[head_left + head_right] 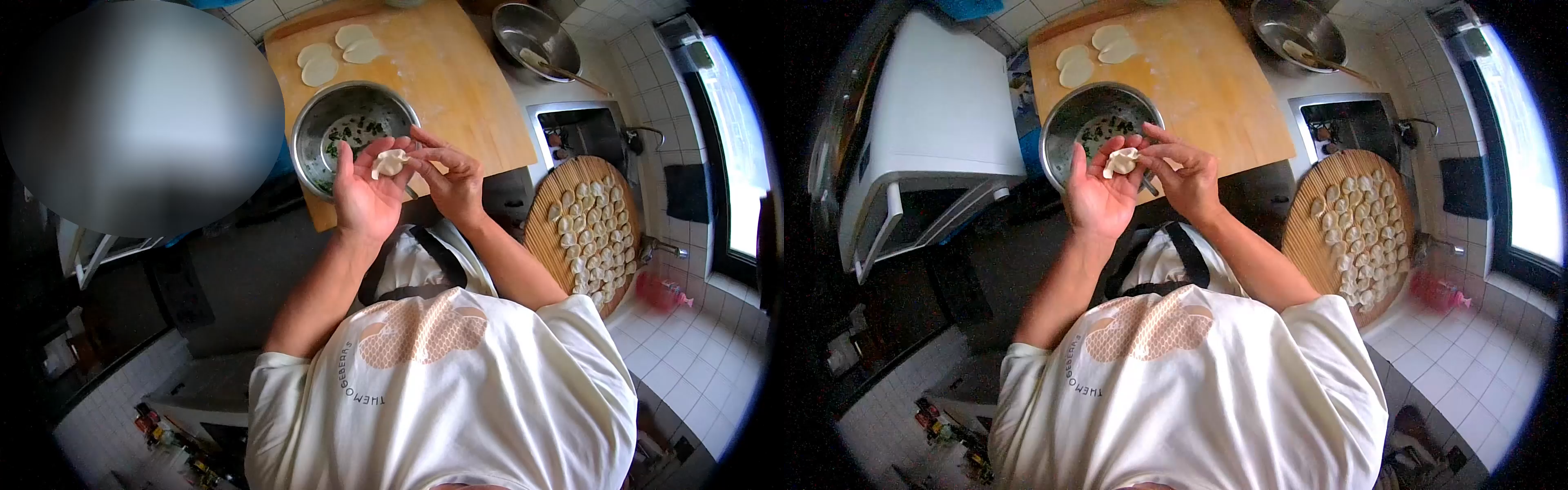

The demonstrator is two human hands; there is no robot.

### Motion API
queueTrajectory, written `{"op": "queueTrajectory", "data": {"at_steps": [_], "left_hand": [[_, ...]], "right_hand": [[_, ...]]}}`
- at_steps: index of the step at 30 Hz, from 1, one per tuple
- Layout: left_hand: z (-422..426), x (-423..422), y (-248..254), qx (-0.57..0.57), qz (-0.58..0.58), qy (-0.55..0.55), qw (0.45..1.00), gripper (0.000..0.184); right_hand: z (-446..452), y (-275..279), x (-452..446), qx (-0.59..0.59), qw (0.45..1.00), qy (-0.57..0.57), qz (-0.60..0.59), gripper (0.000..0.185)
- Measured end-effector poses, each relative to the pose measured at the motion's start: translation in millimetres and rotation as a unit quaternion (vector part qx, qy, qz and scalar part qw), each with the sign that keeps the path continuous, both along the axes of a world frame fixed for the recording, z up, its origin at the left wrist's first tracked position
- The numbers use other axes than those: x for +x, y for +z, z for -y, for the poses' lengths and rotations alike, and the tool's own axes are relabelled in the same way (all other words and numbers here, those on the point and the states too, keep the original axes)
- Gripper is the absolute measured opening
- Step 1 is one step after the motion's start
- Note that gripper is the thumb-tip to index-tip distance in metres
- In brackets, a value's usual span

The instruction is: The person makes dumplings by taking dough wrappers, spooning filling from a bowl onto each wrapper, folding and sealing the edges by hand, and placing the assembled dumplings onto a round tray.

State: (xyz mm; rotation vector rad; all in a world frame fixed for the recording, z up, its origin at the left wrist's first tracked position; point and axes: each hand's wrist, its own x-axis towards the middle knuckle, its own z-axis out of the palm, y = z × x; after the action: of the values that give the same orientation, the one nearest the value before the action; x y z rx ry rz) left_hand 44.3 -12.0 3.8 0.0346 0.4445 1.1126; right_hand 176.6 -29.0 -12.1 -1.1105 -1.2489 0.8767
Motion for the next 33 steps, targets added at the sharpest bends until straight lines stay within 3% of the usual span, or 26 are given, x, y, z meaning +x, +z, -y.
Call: {"op": "queueTrajectory", "data": {"at_steps": [4, 8, 10, 11, 14, 17, 21, 23, 25, 26, 28, 29, 31, 33], "left_hand": [[0, 4, 0, 0.007, -0.029, -0.014, 0.999, 0.055], [1, 16, -4, -0.006, -0.069, -0.034, 0.997, 0.055], [2, 20, -15, -0.001, -0.058, -0.049, 0.997, 0.054], [2, 25, -20, 0.001, -0.047, -0.052, 0.998, 0.053], [4, 35, -18, 0.02, -0.08, -0.131, 0.988, 0.054], [9, 55, -8, 0.003, -0.132, -0.169, 0.977, 0.052], [19, 89, -4, 0.044, -0.149, -0.241, 0.958, 0.048], [28, 104, -6, 0.051, -0.14, -0.303, 0.941, 0.047], [38, 118, -11, 0.077, -0.132, -0.349, 0.925, 0.045], [43, 124, -11, 0.077, -0.193, -0.39, 0.897, 0.044], [49, 135, -4, 0.091, -0.288, -0.435, 0.848, 0.04], [48, 136, -3, 0.091, -0.285, -0.445, 0.844, 0.04], [44, 132, 0, 0.129, -0.28, -0.449, 0.839, 0.037], [37, 129, 1, 0.132, -0.269, -0.451, 0.84, 0.034]], "right_hand": [[5, 22, 4, 0.024, 0.997, -0.02, 0.066, 0.016], [6, 5, 14, 0.041, 0.996, -0.024, 0.073, 0.019], [9, -8, 24, 0.019, 1.0, 0.018, 0.011, 0.02], [11, -11, 29, 0.035, 0.998, -0.002, 0.058, 0.016], [21, 9, 44, 0.075, 0.991, -0.008, 0.106, 0.037], [30, 5, 57, 0.118, 0.971, -0.038, 0.205, 0.023], [57, 1, 85, 0.071, 0.978, -0.078, 0.18, 0.017], [80, -6, 98, 0.007, 0.992, -0.097, 0.079, 0.013], [108, -8, 116, -0.08, 0.981, -0.118, -0.132, 0.011], [120, -21, 125, -0.097, 0.952, -0.15, -0.25, 0.012], [161, -33, 158, -0.141, 0.935, -0.251, -0.206, 0.01], [187, -36, 174, -0.203, 0.888, -0.302, -0.281, 0.013], [242, -56, 204, -0.211, 0.811, -0.432, -0.334, 0.022], [303, -82, 233, -0.157, 0.756, -0.539, -0.338, 0.025]]}}
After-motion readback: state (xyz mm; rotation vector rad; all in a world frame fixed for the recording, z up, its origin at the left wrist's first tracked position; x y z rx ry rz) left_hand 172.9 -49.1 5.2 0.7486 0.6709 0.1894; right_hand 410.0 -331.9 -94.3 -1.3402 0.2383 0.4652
